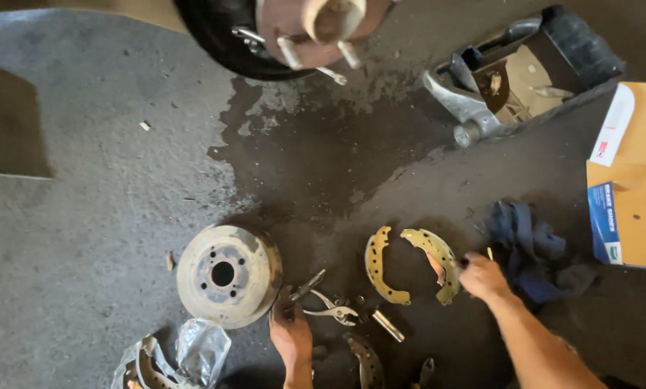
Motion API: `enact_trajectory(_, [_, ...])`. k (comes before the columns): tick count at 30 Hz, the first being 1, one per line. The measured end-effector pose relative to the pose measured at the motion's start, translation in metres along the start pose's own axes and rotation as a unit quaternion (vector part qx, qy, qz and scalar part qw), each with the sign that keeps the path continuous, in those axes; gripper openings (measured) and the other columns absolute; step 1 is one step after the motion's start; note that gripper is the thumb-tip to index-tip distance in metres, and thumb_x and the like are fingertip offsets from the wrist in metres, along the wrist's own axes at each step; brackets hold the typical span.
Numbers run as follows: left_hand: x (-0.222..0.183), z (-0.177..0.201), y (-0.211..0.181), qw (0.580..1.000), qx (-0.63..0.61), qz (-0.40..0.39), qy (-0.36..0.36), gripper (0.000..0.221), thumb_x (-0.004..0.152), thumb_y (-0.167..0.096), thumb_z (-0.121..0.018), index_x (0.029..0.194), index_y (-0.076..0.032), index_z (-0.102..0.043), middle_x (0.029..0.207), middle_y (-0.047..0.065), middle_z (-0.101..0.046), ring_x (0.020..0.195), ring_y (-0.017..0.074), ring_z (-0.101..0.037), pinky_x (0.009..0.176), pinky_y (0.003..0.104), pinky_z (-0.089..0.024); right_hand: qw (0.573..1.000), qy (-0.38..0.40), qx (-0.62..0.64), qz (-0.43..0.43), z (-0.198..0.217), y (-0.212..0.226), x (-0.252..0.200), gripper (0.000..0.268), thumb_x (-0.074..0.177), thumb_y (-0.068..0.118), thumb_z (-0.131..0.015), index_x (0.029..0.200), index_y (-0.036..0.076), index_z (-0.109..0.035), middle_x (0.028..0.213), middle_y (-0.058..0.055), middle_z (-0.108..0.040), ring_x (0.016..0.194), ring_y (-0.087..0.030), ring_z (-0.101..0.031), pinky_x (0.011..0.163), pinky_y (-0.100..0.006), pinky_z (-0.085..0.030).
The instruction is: Assembling brake shoe components including springs and adjusters on a garage floor
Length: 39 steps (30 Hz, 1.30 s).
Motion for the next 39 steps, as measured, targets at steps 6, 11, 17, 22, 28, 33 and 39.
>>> enact_trajectory(6, [0.001,-0.019,0.004,0.997,0.003,0.072,0.017,0.04,0.083,-0.022,-0.071,0.121,-0.012,-0.074,0.122,0.004,-0.076,0.107,0.0242,-0.072,0.09,0.033,-0.054,0.938,-0.028,0.287,0.194,-0.06,-0.03,0.044,0.013,0.076,0.001,-0.068,0.089,0.001,-0.072,0.083,-0.008,-0.08,0.072,-0.017,-0.071,0.068,-0.03,-0.054])
enact_trajectory(11, [0.002,-0.017,0.024,0.994,0.031,0.101,0.007,0.036,0.082,-0.016,-0.067,0.117,-0.012,-0.075,0.104,0.007,-0.078,0.09,0.0264,-0.073,0.082,0.035,-0.055,0.977,-0.113,0.109,0.146,-0.04,0.003,0.0,0.028,0.079,0.015,-0.061,0.105,0.005,-0.062,0.086,-0.023,-0.073,0.078,-0.044,-0.069,0.07,-0.048,-0.054])
enact_trajectory(17, [0.005,-0.011,0.094,0.983,0.101,0.136,-0.07,0.028,0.084,-0.021,-0.07,0.103,-0.001,-0.069,0.097,0.02,-0.072,0.088,0.0398,-0.066,0.084,0.046,-0.052,0.925,-0.348,0.004,0.151,-0.07,-0.004,0.003,0.037,0.081,0.037,-0.063,0.098,0.004,-0.064,0.067,-0.017,-0.068,0.056,-0.039,-0.065,0.054,-0.045,-0.052])
enact_trajectory(22, [-0.002,-0.024,0.191,0.978,0.19,0.034,-0.08,0.048,0.071,-0.029,-0.081,0.104,0.002,-0.064,0.093,0.022,-0.07,0.087,0.043,-0.063,0.083,0.048,-0.053,0.974,-0.218,0.016,0.059,-0.015,0.07,-0.092,0.036,0.099,0.04,-0.057,0.108,0.005,-0.059,0.081,-0.02,-0.073,0.068,-0.04,-0.073,0.062,-0.047,-0.059])
enact_trajectory(28, [-0.002,0.022,0.109,0.97,0.153,0.165,0.089,0.039,0.08,-0.021,-0.066,0.117,-0.019,-0.076,0.097,0.012,-0.08,0.088,0.0371,-0.073,0.078,0.043,-0.056,0.96,-0.193,0.039,0.197,-0.046,0.106,-0.125,0.016,0.091,0.03,-0.065,0.097,0.016,-0.071,0.072,-0.006,-0.074,0.056,-0.026,-0.068,0.051,-0.038,-0.052])
enact_trajectory(33, [0.003,0.03,0.083,0.968,0.105,0.213,0.081,0.041,0.078,-0.045,-0.077,0.101,-0.01,-0.08,0.093,0.009,-0.081,0.086,0.0297,-0.074,0.079,0.038,-0.056,0.951,-0.149,0.27,-0.006,-0.042,0.05,-0.097,0.028,0.09,0.013,-0.061,0.113,0.007,-0.076,0.085,-0.017,-0.077,0.065,-0.032,-0.069,0.06,-0.039,-0.052])
enact_trajectory(39, [-0.001,0.034,0.073,0.947,-0.011,0.3,0.117,0.036,0.079,-0.025,-0.076,0.105,0.0,-0.081,0.076,0.01,-0.075,0.066,0.0215,-0.06,0.066,0.033,-0.049,0.958,-0.041,0.274,-0.075,-0.039,-0.006,-0.059,0.045,0.093,0.028,-0.07,0.128,0.0,-0.069,0.084,-0.015,-0.076,0.053,-0.027,-0.064,0.047,-0.035,-0.046])
Point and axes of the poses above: each hand's wrist, its own x-axis towards the middle knuckle, its own z-axis out of the back of the hand, y = z × x, the point moved 1 cm from there along x, towards the middle knuckle
